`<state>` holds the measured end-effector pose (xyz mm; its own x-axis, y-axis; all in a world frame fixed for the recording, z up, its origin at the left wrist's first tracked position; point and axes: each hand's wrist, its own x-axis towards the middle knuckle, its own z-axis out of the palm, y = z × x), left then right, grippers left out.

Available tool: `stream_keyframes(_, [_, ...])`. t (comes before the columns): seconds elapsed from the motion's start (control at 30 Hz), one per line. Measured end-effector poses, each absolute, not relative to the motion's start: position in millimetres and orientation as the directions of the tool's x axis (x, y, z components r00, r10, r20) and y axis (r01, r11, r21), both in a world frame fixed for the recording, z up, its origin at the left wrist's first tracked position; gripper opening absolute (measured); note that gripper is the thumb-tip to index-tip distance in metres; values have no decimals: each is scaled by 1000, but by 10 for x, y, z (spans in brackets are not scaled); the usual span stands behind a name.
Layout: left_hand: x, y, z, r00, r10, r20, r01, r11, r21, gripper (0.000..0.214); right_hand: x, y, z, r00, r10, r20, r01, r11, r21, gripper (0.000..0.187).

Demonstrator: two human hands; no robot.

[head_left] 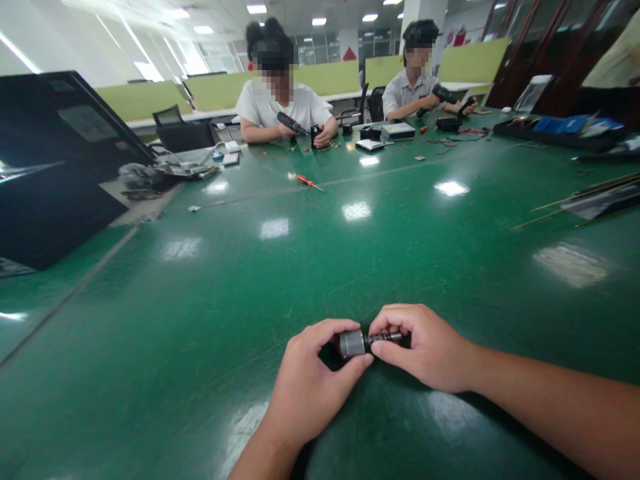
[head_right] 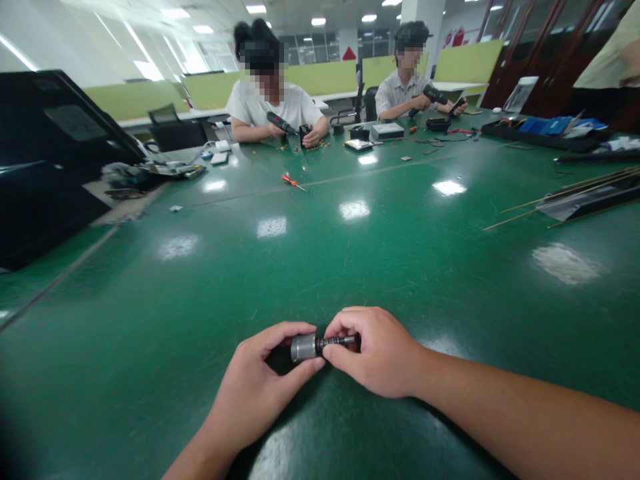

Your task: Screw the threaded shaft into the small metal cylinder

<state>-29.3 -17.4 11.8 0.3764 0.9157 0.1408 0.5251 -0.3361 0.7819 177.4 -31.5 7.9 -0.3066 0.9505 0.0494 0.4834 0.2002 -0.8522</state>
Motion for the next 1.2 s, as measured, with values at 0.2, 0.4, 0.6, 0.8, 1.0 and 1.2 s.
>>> stream_keyframes(0.2, [-296, -170, 134, 359, 922, 142, 508, -321, 799, 25, 1784, -311, 64, -298, 954, 38, 459, 178, -870, 13])
stream_keyframes(0.4, [-304, -154, 134, 355, 928, 110, 510, -291, 810, 22, 1816, -296, 30, -280, 959, 37, 322, 130, -938, 42])
stream_keyframes(0.6, [-322, -138, 100, 302, 950, 79, 500, -228, 835, 19, 1826, -240, -66, -221, 975, 34, -15, 32, -999, 55])
stream_keyframes(0.8, [-355, -101, 54, 250, 958, 140, 465, -245, 851, 29, 1797, -247, -83, -260, 965, 23, 70, 42, -997, 59])
stream_keyframes(1.0, [-371, -116, 112, 238, 945, 224, 565, -323, 759, 25, 1767, -253, -15, -248, 967, 48, 226, 106, -968, 47])
stream_keyframes(1.2, [-578, -243, 334, 138, 976, 169, 651, -218, 727, 37, 1736, -240, -27, -240, 970, 36, 188, 83, -979, 36])
